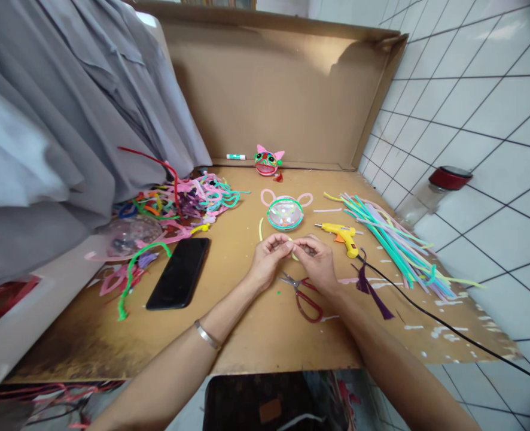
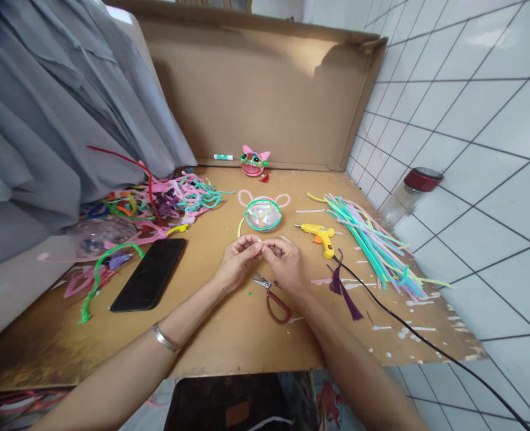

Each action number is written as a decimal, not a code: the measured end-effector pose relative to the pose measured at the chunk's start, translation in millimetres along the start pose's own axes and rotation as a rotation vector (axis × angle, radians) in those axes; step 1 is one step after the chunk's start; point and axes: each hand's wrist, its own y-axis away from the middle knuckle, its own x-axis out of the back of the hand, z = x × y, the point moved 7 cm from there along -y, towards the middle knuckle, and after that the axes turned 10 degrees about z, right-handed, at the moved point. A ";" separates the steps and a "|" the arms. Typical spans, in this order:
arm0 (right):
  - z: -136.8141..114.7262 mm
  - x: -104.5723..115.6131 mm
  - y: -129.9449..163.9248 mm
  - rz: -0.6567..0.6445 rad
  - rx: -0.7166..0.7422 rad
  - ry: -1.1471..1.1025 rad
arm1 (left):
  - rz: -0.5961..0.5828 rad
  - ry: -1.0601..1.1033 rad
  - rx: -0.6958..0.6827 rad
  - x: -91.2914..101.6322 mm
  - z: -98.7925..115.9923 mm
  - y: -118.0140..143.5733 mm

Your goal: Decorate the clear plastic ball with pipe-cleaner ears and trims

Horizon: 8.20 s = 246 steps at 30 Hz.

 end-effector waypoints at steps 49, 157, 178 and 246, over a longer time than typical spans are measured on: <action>-4.9 -2.5 -0.4 -0.064 0.062 -0.008 | 0.012 0.091 0.146 2.7 -5.7 -0.4; 32.3 -1.7 -6.4 -0.011 -0.260 -0.117 | 0.447 -1.428 -0.586 60.5 72.4 -30.9; 27.1 -1.6 -5.8 -0.009 -0.272 -0.113 | 0.562 -0.872 -0.479 75.7 75.2 -32.8; -8.8 0.5 -2.6 -0.108 0.070 0.056 | -0.065 0.011 0.134 3.8 0.6 -9.8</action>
